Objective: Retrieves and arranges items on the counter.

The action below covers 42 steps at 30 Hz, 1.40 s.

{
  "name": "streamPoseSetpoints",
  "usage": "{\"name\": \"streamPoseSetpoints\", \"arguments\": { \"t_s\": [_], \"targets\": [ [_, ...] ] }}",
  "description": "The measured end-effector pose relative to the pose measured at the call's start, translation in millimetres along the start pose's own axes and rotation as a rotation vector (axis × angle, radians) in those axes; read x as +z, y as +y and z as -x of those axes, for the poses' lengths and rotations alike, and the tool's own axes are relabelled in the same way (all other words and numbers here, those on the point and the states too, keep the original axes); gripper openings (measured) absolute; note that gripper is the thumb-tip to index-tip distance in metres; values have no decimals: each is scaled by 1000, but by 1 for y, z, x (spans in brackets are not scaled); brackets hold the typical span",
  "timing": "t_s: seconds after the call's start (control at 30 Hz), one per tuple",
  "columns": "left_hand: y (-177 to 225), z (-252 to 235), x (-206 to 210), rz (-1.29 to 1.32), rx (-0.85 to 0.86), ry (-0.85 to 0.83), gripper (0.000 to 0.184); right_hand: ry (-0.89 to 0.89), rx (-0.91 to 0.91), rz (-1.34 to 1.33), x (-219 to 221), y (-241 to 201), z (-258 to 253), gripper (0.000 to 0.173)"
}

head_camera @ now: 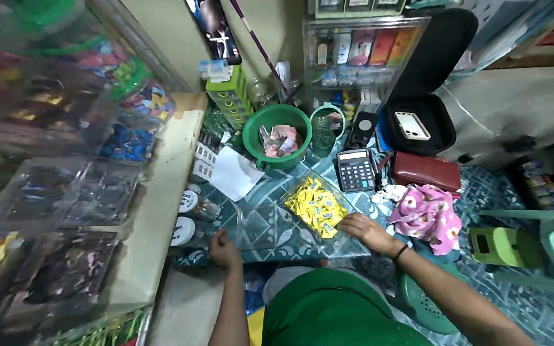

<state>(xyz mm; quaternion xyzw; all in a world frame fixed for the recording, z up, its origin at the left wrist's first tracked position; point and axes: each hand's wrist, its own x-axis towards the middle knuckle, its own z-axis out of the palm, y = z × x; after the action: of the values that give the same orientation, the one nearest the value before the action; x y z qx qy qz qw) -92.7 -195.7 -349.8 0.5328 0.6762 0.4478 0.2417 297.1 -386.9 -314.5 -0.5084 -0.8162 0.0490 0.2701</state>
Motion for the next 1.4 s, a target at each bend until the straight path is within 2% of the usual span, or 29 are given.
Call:
{"name": "streamPoseSetpoints", "arguments": {
  "t_s": [0.17,0.3,0.4,0.63,0.8,1.0,1.4],
  "targets": [
    [0,2,0,-95,40,-2,29,44,-53,9,-6,-9,-18,19],
    [6,4,-2,-148,47,-14,29,158,-72,78,-37,-22,-48,16],
    [7,4,0,-174,64,12,30,162,-126,129,-59,-30,-70,20],
    [9,4,3,-183,62,46,30,-49,-133,21,-90,-42,-101,20],
    [6,3,3,-219,70,27,30,-199,-101,-65,-97,-27,-135,25],
    [4,4,6,-205,73,39,29,-365,-4,-120,-103,-10,-172,18],
    [10,1,5,-245,80,-55,26,-631,309,-126,-89,21,-236,20]
  ]
}}
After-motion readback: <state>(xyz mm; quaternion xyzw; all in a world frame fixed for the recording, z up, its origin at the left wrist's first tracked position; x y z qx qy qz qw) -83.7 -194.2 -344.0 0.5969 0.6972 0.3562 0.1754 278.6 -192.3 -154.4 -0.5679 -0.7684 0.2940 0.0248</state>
